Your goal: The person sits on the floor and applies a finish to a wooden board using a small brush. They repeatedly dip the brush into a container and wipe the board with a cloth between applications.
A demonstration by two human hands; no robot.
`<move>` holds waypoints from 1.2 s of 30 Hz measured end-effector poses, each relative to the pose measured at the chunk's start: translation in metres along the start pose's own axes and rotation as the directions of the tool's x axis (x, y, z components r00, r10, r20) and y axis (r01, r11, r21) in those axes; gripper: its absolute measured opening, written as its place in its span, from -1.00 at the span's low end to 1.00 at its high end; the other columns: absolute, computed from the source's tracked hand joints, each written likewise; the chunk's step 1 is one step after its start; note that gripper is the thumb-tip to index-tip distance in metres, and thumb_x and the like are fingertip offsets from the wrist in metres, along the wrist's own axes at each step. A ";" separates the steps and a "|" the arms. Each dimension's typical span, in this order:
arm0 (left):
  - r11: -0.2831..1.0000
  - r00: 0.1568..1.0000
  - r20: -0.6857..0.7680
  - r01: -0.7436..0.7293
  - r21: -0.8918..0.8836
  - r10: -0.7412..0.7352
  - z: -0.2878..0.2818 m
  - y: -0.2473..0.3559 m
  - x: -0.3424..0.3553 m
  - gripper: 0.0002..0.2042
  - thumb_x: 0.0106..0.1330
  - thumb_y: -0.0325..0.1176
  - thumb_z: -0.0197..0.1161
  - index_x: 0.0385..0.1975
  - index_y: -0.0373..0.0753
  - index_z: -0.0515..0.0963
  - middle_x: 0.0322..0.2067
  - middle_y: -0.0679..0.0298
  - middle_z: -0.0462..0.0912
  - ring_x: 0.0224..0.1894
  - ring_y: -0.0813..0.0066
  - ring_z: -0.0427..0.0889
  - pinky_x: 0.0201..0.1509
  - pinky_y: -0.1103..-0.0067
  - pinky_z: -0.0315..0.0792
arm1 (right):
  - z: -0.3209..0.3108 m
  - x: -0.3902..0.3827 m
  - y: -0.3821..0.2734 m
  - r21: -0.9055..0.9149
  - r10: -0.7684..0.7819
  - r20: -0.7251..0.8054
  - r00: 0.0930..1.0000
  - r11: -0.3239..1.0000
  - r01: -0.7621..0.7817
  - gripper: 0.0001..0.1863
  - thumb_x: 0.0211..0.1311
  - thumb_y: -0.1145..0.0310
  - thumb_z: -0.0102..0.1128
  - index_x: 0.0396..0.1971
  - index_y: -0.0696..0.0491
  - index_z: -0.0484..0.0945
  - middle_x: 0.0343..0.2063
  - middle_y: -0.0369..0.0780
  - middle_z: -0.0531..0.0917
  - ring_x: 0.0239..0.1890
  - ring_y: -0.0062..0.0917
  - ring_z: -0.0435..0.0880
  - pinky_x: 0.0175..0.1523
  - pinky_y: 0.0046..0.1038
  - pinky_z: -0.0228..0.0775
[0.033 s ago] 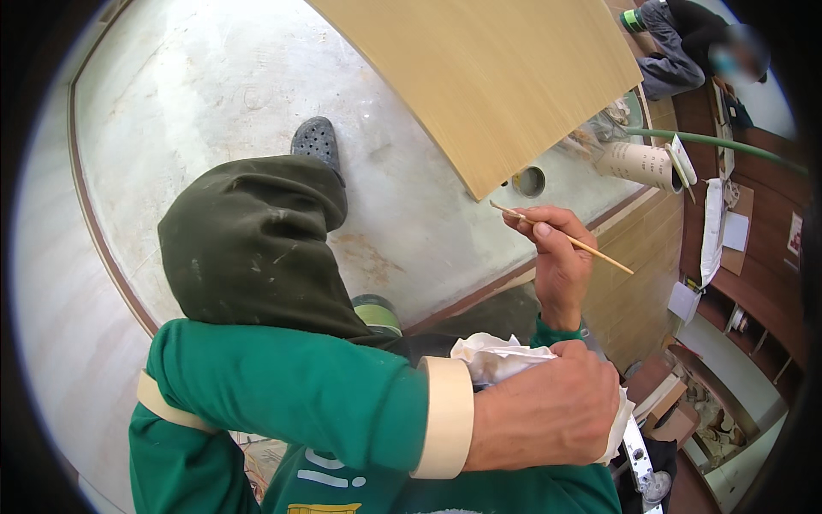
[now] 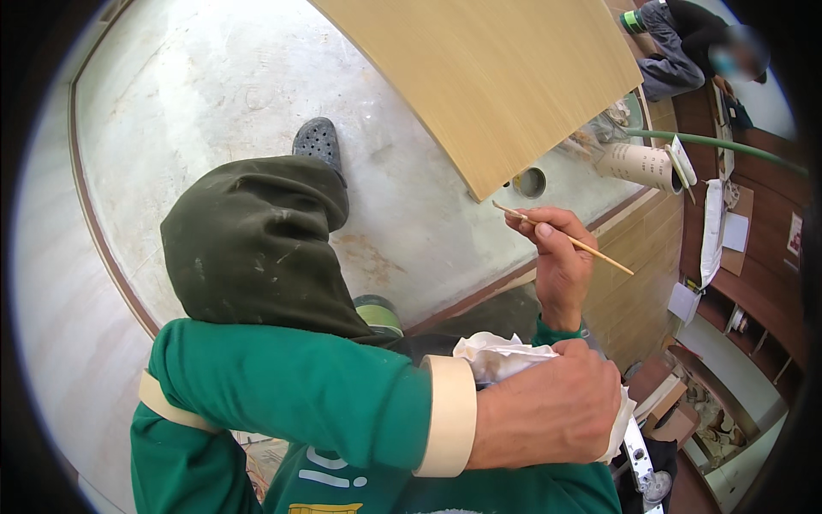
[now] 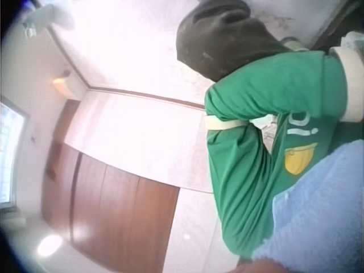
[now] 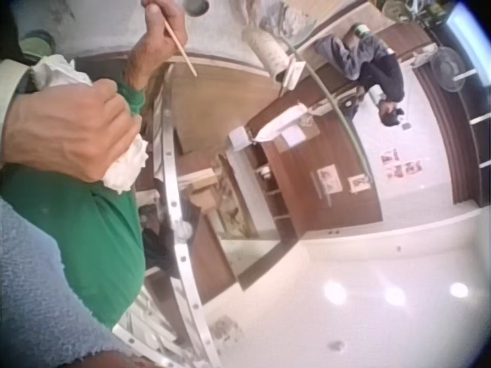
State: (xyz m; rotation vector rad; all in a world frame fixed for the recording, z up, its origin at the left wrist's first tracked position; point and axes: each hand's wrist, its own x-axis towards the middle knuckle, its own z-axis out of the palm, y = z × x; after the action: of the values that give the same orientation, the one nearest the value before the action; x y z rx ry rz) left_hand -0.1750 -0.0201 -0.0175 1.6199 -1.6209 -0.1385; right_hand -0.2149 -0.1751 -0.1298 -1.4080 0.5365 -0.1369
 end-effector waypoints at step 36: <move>0.999 0.999 0.054 -0.003 0.054 0.000 0.000 -0.007 0.001 -0.67 0.15 -0.35 0.24 -0.23 -0.54 0.65 -0.61 0.25 0.52 -0.55 0.44 0.47 -0.57 0.58 0.21 | 0.003 0.023 0.016 -0.112 -0.056 0.028 0.998 0.992 0.059 -0.87 0.12 0.59 0.22 -0.34 0.22 0.70 -0.32 -0.10 0.78 -0.23 -0.55 0.70 -0.04 -0.54 0.49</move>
State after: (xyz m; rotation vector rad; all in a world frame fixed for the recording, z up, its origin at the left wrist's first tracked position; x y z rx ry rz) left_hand -0.1688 -0.0224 -0.0211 1.6686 -1.6795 -0.1398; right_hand -0.1975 -0.1790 -0.1510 -1.5343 0.4890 -0.1371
